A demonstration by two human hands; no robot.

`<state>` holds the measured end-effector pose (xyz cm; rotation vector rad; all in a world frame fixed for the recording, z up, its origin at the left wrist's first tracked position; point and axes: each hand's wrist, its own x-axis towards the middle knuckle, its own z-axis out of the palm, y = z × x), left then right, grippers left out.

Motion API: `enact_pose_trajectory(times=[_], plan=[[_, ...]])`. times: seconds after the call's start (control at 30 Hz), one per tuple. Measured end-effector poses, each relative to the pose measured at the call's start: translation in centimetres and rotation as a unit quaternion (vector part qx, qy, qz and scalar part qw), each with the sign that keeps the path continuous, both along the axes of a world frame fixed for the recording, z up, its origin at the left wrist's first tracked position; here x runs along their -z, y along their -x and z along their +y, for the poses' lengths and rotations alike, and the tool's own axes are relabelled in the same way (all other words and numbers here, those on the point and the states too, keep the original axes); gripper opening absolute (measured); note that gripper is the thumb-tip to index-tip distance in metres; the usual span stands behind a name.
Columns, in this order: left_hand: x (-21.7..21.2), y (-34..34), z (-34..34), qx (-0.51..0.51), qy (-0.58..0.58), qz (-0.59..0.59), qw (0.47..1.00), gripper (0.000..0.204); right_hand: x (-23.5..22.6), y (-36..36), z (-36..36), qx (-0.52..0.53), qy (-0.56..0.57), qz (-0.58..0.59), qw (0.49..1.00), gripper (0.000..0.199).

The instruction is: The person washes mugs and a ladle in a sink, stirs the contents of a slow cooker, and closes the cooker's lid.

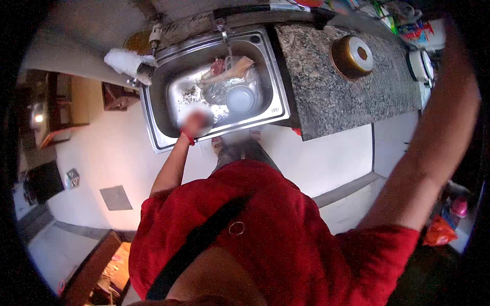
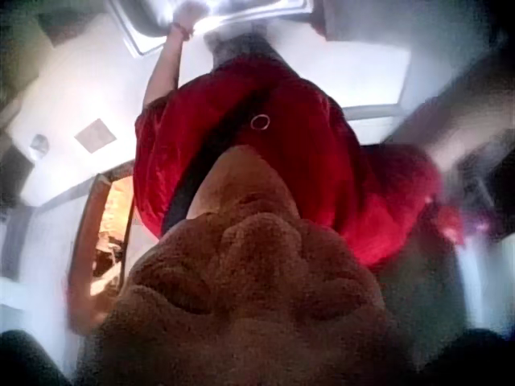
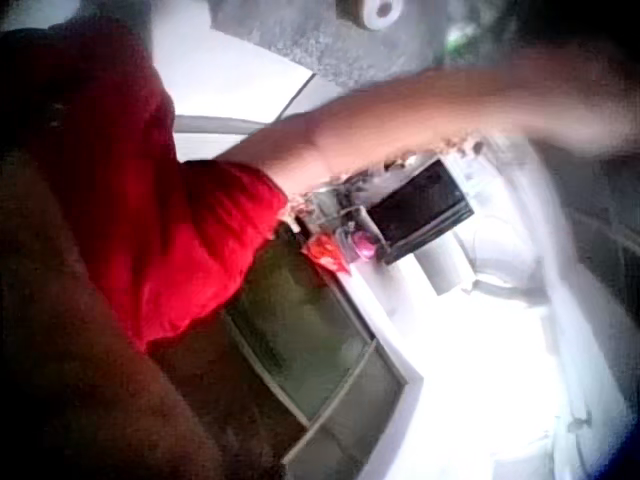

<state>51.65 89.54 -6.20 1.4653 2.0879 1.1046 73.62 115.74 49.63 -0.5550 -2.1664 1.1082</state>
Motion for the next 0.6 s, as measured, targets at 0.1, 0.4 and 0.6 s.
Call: enact_pose_trajectory(times=[0.1, 0.4, 0.6], plan=[[-2.4, -0.4, -0.3, -0.068, 0.093, -0.149, 0.982, 0.018, 9.0, 2.9, 2.3, -0.022, 0.138, -0.091, 0.986, 0.021], [-7.6, -1.6, -0.7, -0.135, 0.174, -0.303, 0.927, 0.015, 47.1, 6.8, -2.4, 0.007, 0.042, -0.66, 0.75, 0.052], [-7.7, -2.2, -1.2, -0.157, 0.133, -0.272, 0.94, 0.013, 51.8, 7.1, -2.3, 0.026, 0.013, -0.676, 0.737, 0.033]])
